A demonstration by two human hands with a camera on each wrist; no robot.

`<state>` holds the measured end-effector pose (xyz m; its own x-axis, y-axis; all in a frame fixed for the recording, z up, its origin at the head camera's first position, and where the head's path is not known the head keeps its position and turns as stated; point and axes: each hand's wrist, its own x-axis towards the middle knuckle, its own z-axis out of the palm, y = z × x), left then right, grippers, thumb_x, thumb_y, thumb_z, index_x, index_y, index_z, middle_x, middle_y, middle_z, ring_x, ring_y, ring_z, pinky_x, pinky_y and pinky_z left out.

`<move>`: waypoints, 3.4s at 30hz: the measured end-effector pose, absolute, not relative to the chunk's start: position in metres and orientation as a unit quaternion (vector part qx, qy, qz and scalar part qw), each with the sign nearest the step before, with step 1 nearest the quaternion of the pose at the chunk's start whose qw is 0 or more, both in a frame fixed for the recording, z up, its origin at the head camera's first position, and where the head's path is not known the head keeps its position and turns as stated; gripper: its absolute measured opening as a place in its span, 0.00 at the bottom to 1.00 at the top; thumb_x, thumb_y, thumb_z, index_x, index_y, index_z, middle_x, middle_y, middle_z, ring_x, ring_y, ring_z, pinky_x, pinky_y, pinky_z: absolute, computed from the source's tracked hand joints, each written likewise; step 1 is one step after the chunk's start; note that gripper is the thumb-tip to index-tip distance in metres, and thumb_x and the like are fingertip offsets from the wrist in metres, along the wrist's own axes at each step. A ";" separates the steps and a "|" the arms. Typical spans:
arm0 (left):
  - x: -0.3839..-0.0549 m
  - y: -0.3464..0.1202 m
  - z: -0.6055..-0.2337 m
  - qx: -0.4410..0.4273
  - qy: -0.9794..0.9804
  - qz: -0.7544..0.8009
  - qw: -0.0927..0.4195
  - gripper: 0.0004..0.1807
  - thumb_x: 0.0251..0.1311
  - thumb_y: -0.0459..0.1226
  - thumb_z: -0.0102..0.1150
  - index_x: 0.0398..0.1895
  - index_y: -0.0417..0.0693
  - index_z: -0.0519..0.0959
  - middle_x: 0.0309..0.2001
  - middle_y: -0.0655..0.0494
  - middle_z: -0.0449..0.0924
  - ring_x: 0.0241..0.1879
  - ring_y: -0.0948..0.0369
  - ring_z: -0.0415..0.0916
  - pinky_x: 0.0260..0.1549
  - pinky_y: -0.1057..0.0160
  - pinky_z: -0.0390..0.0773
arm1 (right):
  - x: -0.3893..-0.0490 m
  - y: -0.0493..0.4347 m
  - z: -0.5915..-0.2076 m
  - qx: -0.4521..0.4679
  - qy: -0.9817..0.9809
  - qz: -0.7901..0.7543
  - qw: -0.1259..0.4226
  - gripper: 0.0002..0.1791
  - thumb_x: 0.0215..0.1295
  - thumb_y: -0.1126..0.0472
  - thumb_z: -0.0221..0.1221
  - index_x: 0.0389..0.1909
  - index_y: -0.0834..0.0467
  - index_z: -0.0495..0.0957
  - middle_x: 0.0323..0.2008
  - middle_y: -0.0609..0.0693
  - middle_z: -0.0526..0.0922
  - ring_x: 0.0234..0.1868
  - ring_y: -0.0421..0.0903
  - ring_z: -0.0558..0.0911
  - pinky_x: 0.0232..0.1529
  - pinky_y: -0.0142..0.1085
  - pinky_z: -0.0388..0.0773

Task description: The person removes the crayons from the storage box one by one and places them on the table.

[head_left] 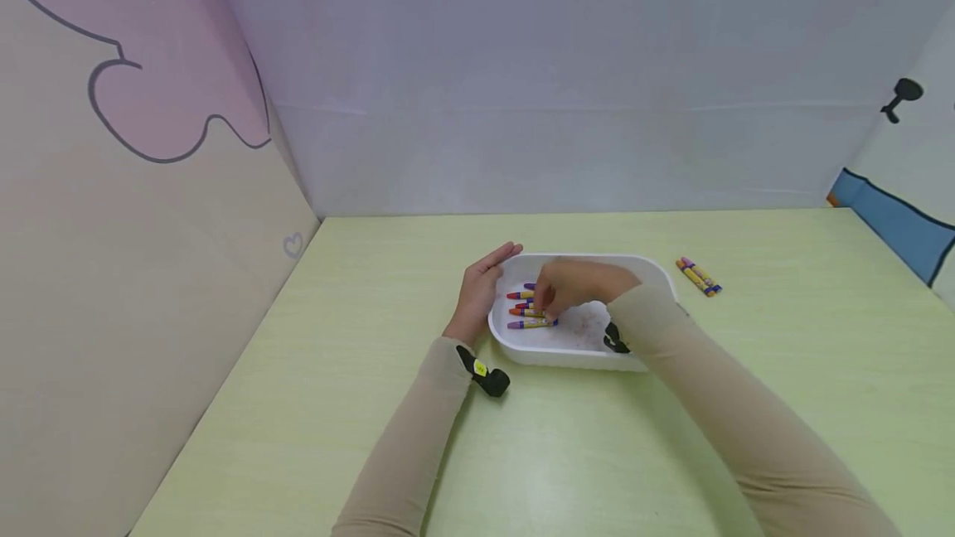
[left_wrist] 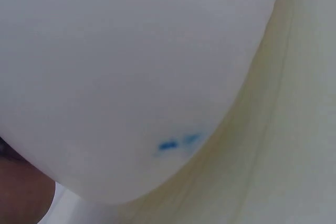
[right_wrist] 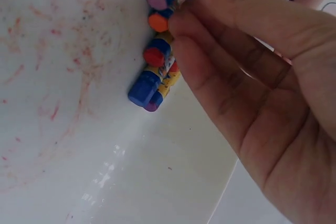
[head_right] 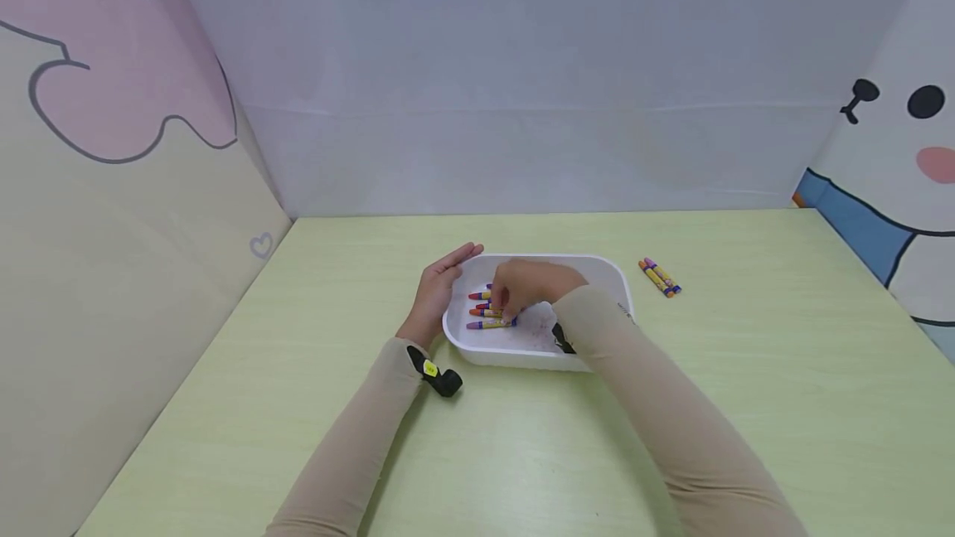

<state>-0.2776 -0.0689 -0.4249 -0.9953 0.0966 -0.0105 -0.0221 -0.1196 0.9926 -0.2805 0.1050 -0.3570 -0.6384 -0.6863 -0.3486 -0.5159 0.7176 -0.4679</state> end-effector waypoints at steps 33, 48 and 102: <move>-0.280 -0.067 -0.428 0.029 0.677 0.734 0.042 0.24 0.68 0.29 0.36 0.65 0.47 0.72 0.61 0.57 0.77 0.68 0.64 0.64 0.69 0.62 0.63 | -0.274 0.096 -0.362 -0.312 0.906 -0.113 0.264 0.07 0.56 0.64 0.67 0.35 0.51 0.85 0.37 0.45 0.82 0.38 0.41 0.76 0.47 0.34 0.79; -0.279 -0.065 -0.426 0.031 0.674 0.737 0.039 0.24 0.70 0.29 0.35 0.65 0.45 0.70 0.62 0.55 0.76 0.69 0.61 0.64 0.70 0.61 0.62 | -0.275 0.113 -0.335 -0.329 0.901 -0.138 0.248 0.06 0.57 0.64 0.66 0.35 0.53 0.86 0.35 0.45 0.84 0.36 0.40 0.78 0.42 0.33 0.80; -0.278 -0.064 -0.425 0.000 0.658 0.752 0.034 0.22 0.70 0.30 0.38 0.62 0.48 0.74 0.60 0.56 0.78 0.67 0.62 0.66 0.68 0.62 0.65 | -0.272 0.321 -0.364 -0.057 0.971 -0.216 0.087 0.19 0.65 0.62 0.55 0.50 0.72 0.77 0.41 0.66 0.84 0.48 0.70 0.77 0.46 0.60 0.77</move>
<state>-0.2777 -0.0641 -0.4246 -0.9977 0.0509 -0.0440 -0.0504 -0.1323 0.9899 -0.2725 0.3209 -0.3645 -0.9783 -0.1489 -0.1439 -0.0738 0.9000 -0.4296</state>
